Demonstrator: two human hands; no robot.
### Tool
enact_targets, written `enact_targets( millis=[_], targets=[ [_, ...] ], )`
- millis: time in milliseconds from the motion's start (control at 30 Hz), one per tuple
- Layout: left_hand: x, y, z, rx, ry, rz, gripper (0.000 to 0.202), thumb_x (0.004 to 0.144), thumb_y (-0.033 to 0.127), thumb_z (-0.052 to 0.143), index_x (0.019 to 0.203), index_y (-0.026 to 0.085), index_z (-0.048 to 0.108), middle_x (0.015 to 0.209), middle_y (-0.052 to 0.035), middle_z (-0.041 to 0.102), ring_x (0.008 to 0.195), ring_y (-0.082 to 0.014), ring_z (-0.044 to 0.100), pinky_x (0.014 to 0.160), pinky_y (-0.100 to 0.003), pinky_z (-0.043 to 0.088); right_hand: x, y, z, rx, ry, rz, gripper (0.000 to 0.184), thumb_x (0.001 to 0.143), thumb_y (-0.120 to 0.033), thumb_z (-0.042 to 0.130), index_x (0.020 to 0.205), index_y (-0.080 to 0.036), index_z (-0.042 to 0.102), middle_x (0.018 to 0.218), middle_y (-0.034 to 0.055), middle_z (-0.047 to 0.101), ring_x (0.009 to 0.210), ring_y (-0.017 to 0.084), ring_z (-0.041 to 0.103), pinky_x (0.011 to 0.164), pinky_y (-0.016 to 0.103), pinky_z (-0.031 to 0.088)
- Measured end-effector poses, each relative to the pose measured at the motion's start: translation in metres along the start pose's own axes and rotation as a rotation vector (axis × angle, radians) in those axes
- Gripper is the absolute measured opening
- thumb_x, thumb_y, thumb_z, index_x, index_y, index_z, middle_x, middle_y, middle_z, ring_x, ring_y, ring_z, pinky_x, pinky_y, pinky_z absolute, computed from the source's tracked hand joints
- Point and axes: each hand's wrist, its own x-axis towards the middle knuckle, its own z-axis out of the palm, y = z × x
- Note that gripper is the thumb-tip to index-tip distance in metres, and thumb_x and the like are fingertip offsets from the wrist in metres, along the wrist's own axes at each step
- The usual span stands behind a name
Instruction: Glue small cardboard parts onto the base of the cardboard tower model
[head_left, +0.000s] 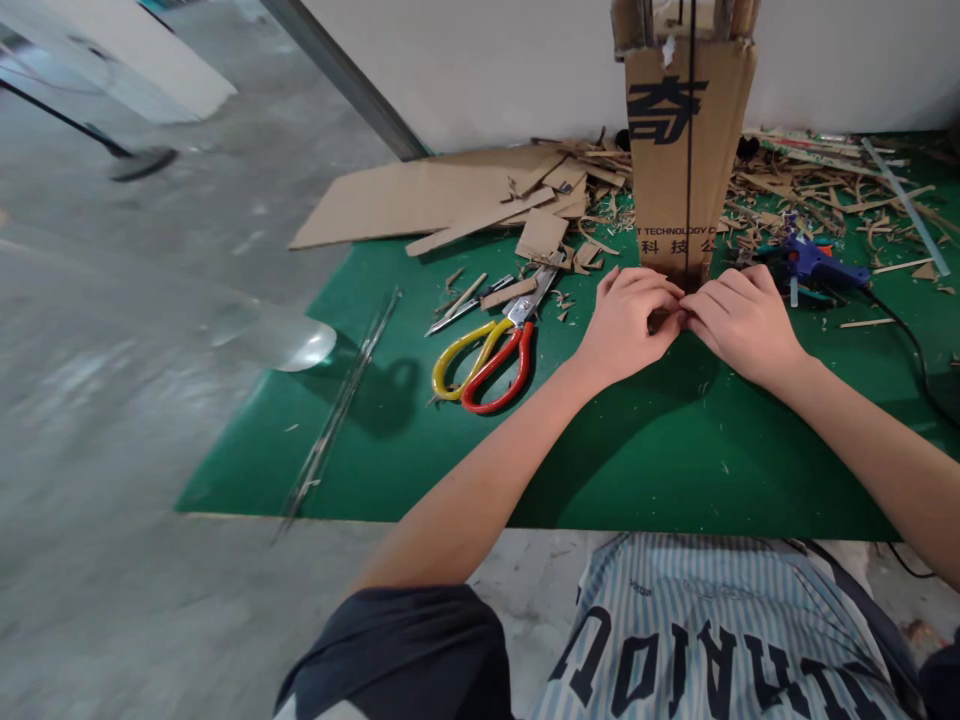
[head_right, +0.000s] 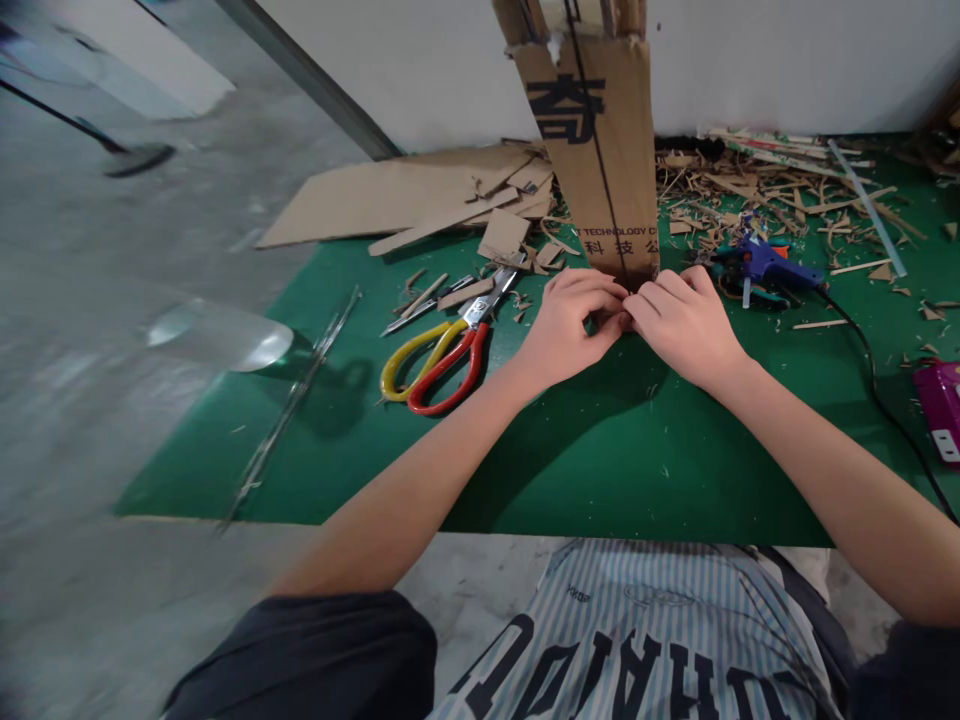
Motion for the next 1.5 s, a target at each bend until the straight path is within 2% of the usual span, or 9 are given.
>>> enact_targets(
  millis=[200,300,467,600,733,900,1033,1133,1500],
  targets=[
    [0.000,-0.004,0.001,-0.022,-0.001,0.000,0.013,0.092,0.015,0.062,0.092,0.023,0.073,0.103,-0.0032,0.079,0.121,-0.0242,0.065,0.112,-0.048,0.043,-0.004,0.003,-0.008,0.098,-0.024,0.027,0.028,0.102,-0.020,0.048,0.095,-0.025,0.075,0.092,0.0041,0.077,0.092,0.023,0.056,0.082,0.039,0.036],
    [0.001,-0.003,0.001,-0.011,0.000,-0.003,0.012,0.093,0.016,0.062,0.091,0.022,0.072,0.101,-0.0031,0.079,0.120,-0.0234,0.066,0.113,-0.047,0.043,-0.003,0.002,-0.009,0.087,-0.003,0.039,0.024,0.101,-0.025,0.052,0.097,-0.024,0.076,0.096,0.0050,0.078,0.093,0.024,0.057,0.083,0.040,0.036],
    [0.000,0.000,-0.001,-0.022,-0.012,-0.009,0.011,0.095,0.023,0.062,0.089,0.023,0.072,0.102,-0.0032,0.079,0.121,-0.0235,0.066,0.113,-0.047,0.043,0.000,-0.001,-0.005,0.067,0.000,0.071,0.029,0.102,-0.024,0.049,0.085,-0.021,0.073,0.083,0.0060,0.075,0.089,0.024,0.057,0.079,0.039,0.034],
    [-0.003,0.000,-0.002,-0.054,0.018,-0.002,0.010,0.091,0.021,0.060,0.090,0.023,0.069,0.101,-0.0028,0.077,0.120,-0.0235,0.066,0.115,-0.046,0.041,-0.001,0.001,-0.005,0.142,-0.005,0.076,0.028,0.103,-0.026,0.049,0.088,-0.021,0.072,0.082,0.0051,0.075,0.087,0.022,0.058,0.081,0.038,0.036],
    [-0.004,0.000,0.002,0.019,0.024,-0.047,0.011,0.083,0.018,0.064,0.093,0.024,0.064,0.106,-0.0037,0.075,0.117,-0.0249,0.065,0.117,-0.046,0.038,-0.003,0.004,-0.007,0.239,-0.017,0.119,0.026,0.102,-0.028,0.049,0.092,-0.023,0.073,0.087,0.0050,0.076,0.087,0.023,0.060,0.082,0.037,0.039],
    [-0.002,0.003,0.010,0.123,-0.005,-0.074,0.014,0.089,0.025,0.067,0.103,0.024,0.066,0.108,-0.0056,0.074,0.121,-0.0284,0.061,0.117,-0.050,0.034,-0.001,0.002,-0.010,0.248,-0.015,0.146,0.027,0.103,-0.028,0.049,0.096,-0.024,0.075,0.093,0.0051,0.077,0.088,0.023,0.061,0.084,0.039,0.041],
    [0.000,0.003,0.014,0.134,0.021,-0.079,0.009,0.096,0.025,0.061,0.099,0.025,0.069,0.102,-0.0044,0.074,0.117,-0.0271,0.062,0.114,-0.049,0.034,0.003,-0.004,-0.012,0.154,-0.008,0.143,0.030,0.103,-0.027,0.048,0.092,-0.025,0.075,0.097,0.0064,0.074,0.090,0.023,0.058,0.081,0.040,0.039],
    [0.000,0.002,0.015,0.119,0.034,-0.081,0.011,0.095,0.023,0.061,0.099,0.025,0.071,0.099,-0.0037,0.074,0.116,-0.0264,0.062,0.112,-0.048,0.036,0.004,-0.008,-0.012,0.115,0.019,0.168,0.029,0.103,-0.028,0.050,0.090,-0.025,0.075,0.104,0.0084,0.071,0.094,0.025,0.056,0.080,0.040,0.039],
    [0.001,0.004,0.016,0.102,0.076,-0.102,0.009,0.091,0.022,0.063,0.089,0.024,0.071,0.097,-0.0030,0.074,0.115,-0.0260,0.063,0.106,-0.046,0.042,0.001,-0.010,-0.001,0.222,0.045,0.231,0.027,0.103,-0.024,0.046,0.097,-0.024,0.072,0.112,0.0064,0.075,0.105,0.026,0.059,0.091,0.043,0.039]
  ],
)
